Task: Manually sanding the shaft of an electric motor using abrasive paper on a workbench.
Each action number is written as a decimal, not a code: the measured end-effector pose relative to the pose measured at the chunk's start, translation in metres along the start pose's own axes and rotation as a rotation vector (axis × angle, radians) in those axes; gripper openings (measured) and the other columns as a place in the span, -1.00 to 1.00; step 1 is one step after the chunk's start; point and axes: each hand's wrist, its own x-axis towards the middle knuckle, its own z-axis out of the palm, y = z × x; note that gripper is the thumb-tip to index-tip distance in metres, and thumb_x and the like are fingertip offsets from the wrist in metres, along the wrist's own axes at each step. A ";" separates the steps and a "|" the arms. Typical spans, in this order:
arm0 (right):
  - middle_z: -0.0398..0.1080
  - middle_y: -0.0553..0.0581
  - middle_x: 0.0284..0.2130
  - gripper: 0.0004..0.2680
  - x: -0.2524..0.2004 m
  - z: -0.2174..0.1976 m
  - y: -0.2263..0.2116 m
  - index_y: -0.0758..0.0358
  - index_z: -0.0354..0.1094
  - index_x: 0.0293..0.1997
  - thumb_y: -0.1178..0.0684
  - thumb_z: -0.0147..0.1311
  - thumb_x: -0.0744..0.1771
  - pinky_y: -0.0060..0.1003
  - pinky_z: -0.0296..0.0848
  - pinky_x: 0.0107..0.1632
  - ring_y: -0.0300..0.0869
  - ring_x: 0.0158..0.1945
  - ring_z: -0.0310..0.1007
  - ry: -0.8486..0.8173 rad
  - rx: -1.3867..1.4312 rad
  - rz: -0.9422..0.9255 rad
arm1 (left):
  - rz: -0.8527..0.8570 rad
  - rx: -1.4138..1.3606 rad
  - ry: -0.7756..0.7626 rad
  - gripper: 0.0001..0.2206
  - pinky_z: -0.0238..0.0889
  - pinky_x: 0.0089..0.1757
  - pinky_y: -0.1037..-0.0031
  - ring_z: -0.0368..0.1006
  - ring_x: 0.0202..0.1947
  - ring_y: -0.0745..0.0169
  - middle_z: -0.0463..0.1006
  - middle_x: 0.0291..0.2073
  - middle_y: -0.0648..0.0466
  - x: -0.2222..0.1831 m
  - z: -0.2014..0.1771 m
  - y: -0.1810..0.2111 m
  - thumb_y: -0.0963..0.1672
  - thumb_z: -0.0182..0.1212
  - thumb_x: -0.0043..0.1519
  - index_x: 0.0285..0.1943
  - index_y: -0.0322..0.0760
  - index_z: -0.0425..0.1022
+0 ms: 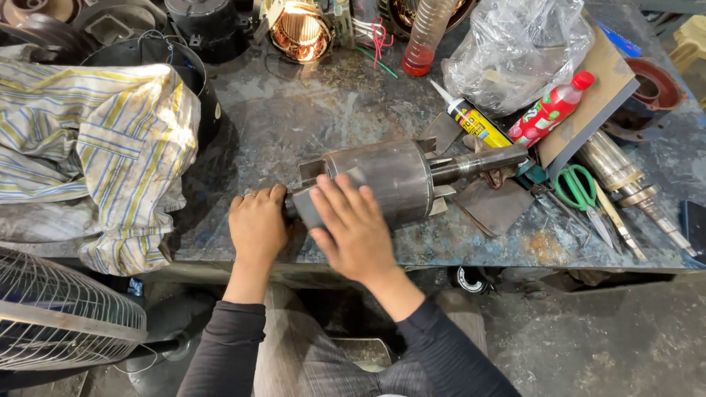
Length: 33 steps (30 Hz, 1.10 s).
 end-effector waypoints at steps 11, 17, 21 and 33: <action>0.10 0.24 0.53 -0.56 0.020 0.001 0.006 0.22 0.20 0.50 -0.15 -0.34 0.47 0.27 -0.32 0.51 0.19 0.62 -0.15 0.030 -0.038 0.188 | -0.057 -0.006 -0.100 -0.57 0.26 -0.08 0.32 0.62 -0.20 0.04 0.68 -0.29 0.18 0.008 0.021 -0.003 -0.10 0.38 -0.06 0.05 0.07 0.61; 0.35 0.19 0.34 -0.62 0.033 -0.019 0.088 0.11 0.37 0.37 -0.21 -0.21 0.47 0.18 0.04 0.44 0.13 0.43 0.24 0.056 -0.053 0.005 | -0.047 -0.001 -0.117 -0.67 0.30 -0.11 0.30 0.64 -0.26 0.04 0.68 -0.38 0.19 0.017 0.016 -0.004 -0.10 0.30 0.02 0.00 0.12 0.64; 0.43 0.20 0.26 -0.68 0.035 -0.012 0.104 0.20 0.45 0.29 -0.12 -0.10 0.48 0.23 0.04 0.41 0.17 0.39 0.31 0.163 -0.189 0.236 | -0.077 0.014 -0.163 -0.61 0.28 -0.10 0.28 0.64 -0.26 0.01 0.70 -0.36 0.14 0.022 0.002 0.002 -0.14 0.25 0.00 0.04 0.09 0.68; 0.39 0.24 0.31 -0.63 0.037 -0.012 0.087 0.18 0.39 0.37 -0.14 -0.16 0.46 0.20 0.06 0.43 0.18 0.40 0.30 0.083 -0.073 0.009 | -0.063 -0.007 -0.284 -0.54 0.34 -0.02 0.26 0.66 -0.13 0.04 0.73 -0.24 0.15 0.031 -0.004 -0.004 -0.10 0.23 0.02 0.16 0.14 0.65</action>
